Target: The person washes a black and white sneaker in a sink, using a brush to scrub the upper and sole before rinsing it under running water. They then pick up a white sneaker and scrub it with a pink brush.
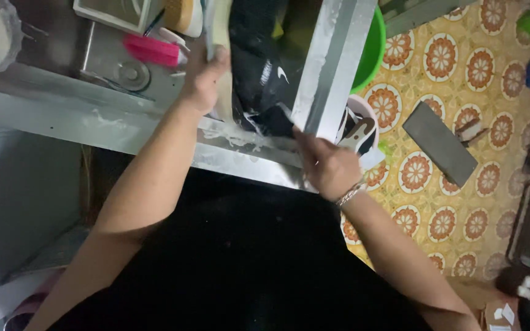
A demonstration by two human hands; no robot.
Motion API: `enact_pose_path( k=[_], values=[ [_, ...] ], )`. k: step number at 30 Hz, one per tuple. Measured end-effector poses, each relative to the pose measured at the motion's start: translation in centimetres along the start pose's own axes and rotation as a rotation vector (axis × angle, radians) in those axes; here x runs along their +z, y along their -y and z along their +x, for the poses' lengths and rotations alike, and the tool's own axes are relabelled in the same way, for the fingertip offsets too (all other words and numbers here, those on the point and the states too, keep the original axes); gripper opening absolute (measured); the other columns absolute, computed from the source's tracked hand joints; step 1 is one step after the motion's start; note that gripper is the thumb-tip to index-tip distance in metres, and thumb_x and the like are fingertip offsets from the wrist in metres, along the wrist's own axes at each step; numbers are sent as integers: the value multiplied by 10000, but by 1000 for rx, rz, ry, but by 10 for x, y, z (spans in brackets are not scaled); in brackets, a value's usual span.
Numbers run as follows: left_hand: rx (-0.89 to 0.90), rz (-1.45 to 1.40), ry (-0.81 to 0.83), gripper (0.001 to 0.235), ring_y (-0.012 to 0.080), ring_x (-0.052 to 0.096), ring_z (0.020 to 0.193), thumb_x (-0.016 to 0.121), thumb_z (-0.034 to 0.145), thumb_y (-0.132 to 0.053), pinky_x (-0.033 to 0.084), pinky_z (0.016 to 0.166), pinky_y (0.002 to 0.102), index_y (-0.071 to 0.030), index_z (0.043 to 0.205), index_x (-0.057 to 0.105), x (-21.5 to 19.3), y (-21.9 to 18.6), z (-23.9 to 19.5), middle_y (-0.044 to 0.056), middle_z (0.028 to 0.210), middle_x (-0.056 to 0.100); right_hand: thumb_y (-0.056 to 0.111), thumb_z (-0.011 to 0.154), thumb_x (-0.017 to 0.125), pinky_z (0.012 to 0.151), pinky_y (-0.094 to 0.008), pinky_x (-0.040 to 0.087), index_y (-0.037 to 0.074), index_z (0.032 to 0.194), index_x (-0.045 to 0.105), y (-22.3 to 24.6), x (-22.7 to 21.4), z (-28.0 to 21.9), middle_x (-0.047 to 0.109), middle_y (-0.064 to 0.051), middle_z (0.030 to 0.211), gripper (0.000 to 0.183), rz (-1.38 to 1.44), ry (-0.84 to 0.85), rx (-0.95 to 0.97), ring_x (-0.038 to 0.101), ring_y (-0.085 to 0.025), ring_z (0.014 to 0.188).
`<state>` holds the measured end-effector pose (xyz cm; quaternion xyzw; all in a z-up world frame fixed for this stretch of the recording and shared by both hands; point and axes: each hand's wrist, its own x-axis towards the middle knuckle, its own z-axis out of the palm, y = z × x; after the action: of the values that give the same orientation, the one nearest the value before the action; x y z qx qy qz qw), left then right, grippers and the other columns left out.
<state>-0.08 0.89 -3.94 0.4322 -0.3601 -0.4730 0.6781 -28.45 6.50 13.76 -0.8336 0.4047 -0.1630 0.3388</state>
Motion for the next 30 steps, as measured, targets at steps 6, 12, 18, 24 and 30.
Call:
enact_pose_path(
  k=[6,12,18,24,30],
  values=[
    [-34,-25,86,422,124,514,973,650,1048,-459,433,887,296,-60,1178,606,9,-14,1,-4,1018,574,232,1024,634,550,-417,536,223,1294,708,-5,15,-12,704,-90,784,280,-389,-5,42,673,-295,589],
    [132,172,45,513,147,522,1102,614,1059,-488,423,989,316,-34,1287,545,14,-31,-7,28,1166,573,175,1143,601,600,-497,493,122,1244,645,-10,48,-33,695,-159,1044,123,561,-73,89,608,-390,723],
    [33,0,38,540,152,541,1099,646,1061,-482,458,1000,329,-37,1352,557,3,-7,-6,33,1183,586,244,1100,644,506,-354,439,139,1245,675,-24,25,-8,633,1,759,182,361,30,252,548,-161,621],
    [-56,4,151,489,130,542,1040,655,1042,-476,457,948,308,-33,1248,624,21,-24,6,19,1095,606,221,989,658,407,-412,425,229,1288,716,15,-38,36,667,-63,681,305,-753,-3,-124,591,-256,475],
    [-93,-11,148,510,121,538,998,679,1019,-504,447,906,294,-42,1225,613,23,-19,8,-2,1043,592,213,1011,657,510,-438,515,187,1193,745,19,0,9,691,-113,731,204,-462,7,-10,662,-299,572]
  ],
)
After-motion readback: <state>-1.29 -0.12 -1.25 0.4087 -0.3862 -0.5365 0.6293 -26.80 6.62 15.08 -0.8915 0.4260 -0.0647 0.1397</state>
